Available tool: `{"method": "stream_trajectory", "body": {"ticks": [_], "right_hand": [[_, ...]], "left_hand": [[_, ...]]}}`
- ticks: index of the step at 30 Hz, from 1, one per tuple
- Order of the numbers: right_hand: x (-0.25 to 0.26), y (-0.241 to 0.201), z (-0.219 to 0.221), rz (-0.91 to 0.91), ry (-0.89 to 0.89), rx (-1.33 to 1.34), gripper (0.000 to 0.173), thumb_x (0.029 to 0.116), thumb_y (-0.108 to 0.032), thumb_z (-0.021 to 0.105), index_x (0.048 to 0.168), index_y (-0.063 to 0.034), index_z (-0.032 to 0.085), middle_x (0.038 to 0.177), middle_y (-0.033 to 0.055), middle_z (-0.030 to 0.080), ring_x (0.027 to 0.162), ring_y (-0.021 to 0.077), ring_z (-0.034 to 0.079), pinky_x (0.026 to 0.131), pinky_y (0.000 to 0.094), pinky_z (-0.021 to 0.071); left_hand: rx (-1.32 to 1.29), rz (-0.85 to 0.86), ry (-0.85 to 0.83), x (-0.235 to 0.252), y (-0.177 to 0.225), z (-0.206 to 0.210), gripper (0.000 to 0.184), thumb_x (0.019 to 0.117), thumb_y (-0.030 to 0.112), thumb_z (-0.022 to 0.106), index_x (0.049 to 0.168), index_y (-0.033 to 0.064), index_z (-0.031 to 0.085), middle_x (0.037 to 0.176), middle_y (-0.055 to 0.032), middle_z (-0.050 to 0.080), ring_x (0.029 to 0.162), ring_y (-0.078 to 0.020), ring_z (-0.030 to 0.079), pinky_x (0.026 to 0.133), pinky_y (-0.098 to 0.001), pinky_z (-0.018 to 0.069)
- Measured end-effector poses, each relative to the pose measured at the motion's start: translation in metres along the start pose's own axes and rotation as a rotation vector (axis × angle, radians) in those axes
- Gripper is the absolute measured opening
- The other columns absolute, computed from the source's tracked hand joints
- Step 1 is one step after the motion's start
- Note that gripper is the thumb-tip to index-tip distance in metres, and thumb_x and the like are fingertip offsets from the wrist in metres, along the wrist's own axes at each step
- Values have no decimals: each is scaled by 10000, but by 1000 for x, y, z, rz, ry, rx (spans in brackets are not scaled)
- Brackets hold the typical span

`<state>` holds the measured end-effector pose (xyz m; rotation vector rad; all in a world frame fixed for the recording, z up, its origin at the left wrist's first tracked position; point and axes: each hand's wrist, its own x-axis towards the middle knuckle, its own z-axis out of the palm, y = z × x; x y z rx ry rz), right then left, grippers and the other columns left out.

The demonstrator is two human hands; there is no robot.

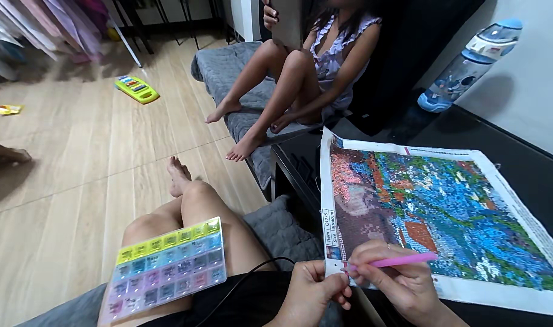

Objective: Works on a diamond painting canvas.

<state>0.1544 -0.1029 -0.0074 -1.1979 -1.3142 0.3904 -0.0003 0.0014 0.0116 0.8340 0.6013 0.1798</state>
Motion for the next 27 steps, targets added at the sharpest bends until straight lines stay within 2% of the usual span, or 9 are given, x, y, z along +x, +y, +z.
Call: {"method": "stream_trajectory", "body": {"ticks": [6,10,13,17,27], "right_hand": [[3,-4,1,147,135,186,144,1023,-242,631,1039,-175,758,957,-55,750,757,41,727,637,185,621],[7,-4,-2,206,285,92,123,1003,-276,652,993,-228,764,918,-65,756,712,53,728,608,206,625],[8,-3,-2,224,355,25,106,992,-252,667,971,-219,765,879,-52,762,692,68,729,606,213,624],[7,-1,2,210,352,-58,101,987,-212,665,944,-189,754,883,-78,749,686,44,716,604,202,623],[5,1,2,213,318,-99,108,987,-183,652,932,-151,739,870,-68,743,680,41,710,615,193,620]], "left_hand": [[69,-8,-23,-2,-2,-1,175,946,-82,576,878,28,695,710,35,704,625,-37,670,656,-211,587],[118,-59,-75,-4,-4,-5,169,944,-83,585,877,31,691,711,39,710,629,-36,675,660,-211,587],[148,-113,-105,-4,-4,-5,164,937,-92,594,880,31,685,709,35,714,623,-37,678,652,-207,584],[165,-125,-119,-4,-3,-5,153,935,-90,600,887,29,682,708,29,717,617,-39,677,645,-207,581],[172,-138,-127,-3,-2,-6,145,934,-91,604,895,29,675,714,28,715,618,-41,677,646,-208,582]]}}
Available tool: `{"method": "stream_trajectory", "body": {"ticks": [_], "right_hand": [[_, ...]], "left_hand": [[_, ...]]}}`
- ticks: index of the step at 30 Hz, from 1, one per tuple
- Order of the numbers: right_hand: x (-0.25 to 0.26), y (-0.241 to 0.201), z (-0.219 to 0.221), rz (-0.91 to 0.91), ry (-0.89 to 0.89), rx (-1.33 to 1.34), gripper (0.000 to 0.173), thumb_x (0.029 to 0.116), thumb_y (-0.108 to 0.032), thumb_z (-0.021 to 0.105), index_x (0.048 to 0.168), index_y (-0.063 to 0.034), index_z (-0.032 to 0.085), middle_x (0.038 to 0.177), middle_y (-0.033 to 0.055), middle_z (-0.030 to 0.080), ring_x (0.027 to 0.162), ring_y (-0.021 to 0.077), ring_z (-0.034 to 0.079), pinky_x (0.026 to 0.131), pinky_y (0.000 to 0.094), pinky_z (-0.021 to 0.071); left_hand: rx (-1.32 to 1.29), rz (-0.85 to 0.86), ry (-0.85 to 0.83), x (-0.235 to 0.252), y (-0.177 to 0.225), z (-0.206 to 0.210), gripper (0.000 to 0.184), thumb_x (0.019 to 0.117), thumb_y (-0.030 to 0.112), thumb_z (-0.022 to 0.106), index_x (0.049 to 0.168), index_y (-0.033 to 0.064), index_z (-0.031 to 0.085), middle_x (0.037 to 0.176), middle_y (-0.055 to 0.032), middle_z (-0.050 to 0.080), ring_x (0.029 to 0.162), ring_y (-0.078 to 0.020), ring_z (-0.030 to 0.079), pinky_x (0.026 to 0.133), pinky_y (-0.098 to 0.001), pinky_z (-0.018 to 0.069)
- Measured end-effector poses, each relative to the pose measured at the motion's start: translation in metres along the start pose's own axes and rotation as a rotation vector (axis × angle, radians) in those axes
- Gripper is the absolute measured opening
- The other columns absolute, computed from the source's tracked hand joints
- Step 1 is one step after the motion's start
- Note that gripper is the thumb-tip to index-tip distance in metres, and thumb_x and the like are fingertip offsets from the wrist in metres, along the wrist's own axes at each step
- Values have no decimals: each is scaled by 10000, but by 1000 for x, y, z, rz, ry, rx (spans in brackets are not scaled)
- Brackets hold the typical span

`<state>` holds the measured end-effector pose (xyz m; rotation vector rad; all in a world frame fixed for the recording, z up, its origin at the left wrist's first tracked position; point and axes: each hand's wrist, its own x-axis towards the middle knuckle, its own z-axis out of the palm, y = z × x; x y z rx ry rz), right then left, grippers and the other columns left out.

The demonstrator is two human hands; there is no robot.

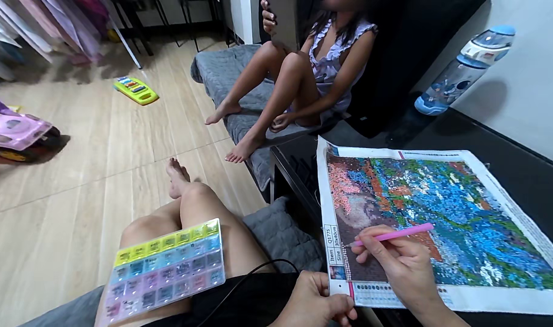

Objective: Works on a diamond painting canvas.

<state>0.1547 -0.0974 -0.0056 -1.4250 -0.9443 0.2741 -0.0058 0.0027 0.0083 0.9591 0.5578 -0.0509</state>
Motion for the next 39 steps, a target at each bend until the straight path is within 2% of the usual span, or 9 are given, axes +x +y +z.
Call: {"method": "stream_trajectory", "body": {"ticks": [5,27,31,36,39], "right_hand": [[0,0,1,9,-10,-8,91,973,-145,655,925,-141,733,861,-77,740,675,31,707,613,186,618],[1,2,0,12,-43,-33,103,980,-177,652,922,-135,725,838,-78,734,673,22,703,615,181,614],[0,-2,0,-1,-4,-10,113,996,-191,645,939,-155,736,865,-76,744,686,40,715,618,196,625],[2,-3,-2,-5,7,17,114,1002,-226,648,957,-194,748,883,-77,748,687,49,716,609,199,622],[3,-3,-4,6,16,34,112,1002,-234,652,963,-206,753,874,-69,754,678,58,720,600,207,623]], "left_hand": [[2,-7,3,1,0,0,151,933,-93,604,889,33,675,710,29,713,616,-42,676,645,-209,583],[1,-18,2,1,-1,-1,150,937,-97,596,904,29,671,716,29,713,617,-46,678,652,-215,588],[-2,-17,-40,0,-2,-8,152,942,-96,583,944,21,680,763,23,736,648,-48,688,674,-220,591],[-40,-83,-104,-3,-1,-22,180,974,-86,546,1016,32,675,888,-9,774,767,-85,739,764,-246,609],[-43,-93,-100,-6,1,-26,180,976,-90,540,1037,26,663,893,-18,776,790,-106,749,793,-263,615]]}}
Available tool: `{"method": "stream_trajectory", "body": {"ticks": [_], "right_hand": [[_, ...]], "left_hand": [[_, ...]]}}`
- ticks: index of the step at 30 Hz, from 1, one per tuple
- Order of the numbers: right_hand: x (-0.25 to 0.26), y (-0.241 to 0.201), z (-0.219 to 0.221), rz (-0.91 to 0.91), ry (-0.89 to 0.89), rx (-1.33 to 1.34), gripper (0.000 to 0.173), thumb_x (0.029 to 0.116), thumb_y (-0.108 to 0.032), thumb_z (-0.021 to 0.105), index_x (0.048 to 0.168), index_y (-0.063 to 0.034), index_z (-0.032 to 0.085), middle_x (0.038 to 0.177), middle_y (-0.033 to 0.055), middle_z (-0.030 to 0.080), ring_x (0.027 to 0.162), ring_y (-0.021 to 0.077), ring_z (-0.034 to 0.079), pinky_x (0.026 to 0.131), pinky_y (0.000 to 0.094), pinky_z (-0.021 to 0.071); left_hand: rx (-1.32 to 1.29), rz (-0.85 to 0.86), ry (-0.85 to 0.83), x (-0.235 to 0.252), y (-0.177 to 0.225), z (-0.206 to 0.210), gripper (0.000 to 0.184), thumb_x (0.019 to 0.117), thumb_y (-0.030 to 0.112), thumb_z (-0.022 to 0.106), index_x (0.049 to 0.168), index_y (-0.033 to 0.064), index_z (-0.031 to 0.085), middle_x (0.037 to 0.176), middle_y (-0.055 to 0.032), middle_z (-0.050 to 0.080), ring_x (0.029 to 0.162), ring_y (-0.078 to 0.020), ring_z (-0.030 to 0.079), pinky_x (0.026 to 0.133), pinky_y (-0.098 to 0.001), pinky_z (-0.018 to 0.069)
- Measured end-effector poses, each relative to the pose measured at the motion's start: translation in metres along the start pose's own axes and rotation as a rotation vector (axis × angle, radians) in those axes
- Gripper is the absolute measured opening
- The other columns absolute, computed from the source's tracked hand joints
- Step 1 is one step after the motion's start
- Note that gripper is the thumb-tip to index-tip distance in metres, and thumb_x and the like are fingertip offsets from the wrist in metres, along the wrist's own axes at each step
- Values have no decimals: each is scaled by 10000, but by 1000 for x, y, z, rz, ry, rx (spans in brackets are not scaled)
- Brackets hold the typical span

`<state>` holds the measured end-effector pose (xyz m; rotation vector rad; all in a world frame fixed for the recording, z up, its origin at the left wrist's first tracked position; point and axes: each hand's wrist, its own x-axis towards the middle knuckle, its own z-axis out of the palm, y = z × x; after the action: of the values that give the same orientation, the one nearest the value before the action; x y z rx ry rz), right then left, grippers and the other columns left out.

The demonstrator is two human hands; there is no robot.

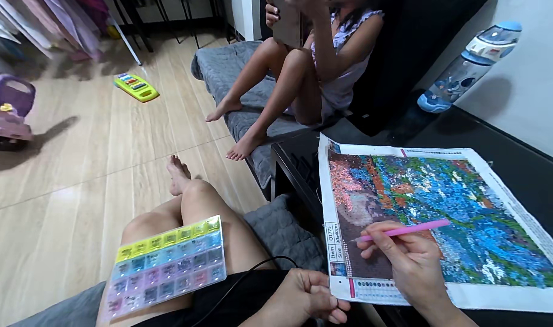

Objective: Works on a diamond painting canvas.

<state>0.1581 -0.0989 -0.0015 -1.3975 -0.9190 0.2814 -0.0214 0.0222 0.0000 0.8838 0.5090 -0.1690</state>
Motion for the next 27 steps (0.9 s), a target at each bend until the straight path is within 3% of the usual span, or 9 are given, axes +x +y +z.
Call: {"method": "stream_trajectory", "body": {"ticks": [15,19,22,27], "right_hand": [[0,-3,-2,-60,-7,14,109,1006,-272,654,997,-236,756,918,-72,748,710,63,726,617,207,628],[-1,-4,-2,-80,-25,9,116,1011,-270,646,1006,-227,754,933,-69,748,715,62,726,619,201,628],[-1,-4,0,-81,-21,10,119,1006,-285,652,1003,-232,758,936,-75,750,717,56,727,618,198,627],[-1,-2,2,-85,-15,25,108,1002,-279,659,1000,-233,756,936,-80,747,718,53,726,611,196,626]], "left_hand": [[3,-40,-61,-7,7,-7,219,1009,-63,480,1128,18,646,968,-22,775,874,-120,754,846,-287,612],[25,-40,51,-10,10,-12,182,1021,-34,509,1125,-9,656,886,-28,767,805,-127,753,797,-286,624],[23,5,136,-10,11,-13,177,1044,5,495,1056,0,671,815,-31,764,731,-120,751,730,-274,627],[122,192,186,-9,5,-17,279,1036,66,540,778,73,647,597,19,683,517,-73,671,550,-238,590]]}}
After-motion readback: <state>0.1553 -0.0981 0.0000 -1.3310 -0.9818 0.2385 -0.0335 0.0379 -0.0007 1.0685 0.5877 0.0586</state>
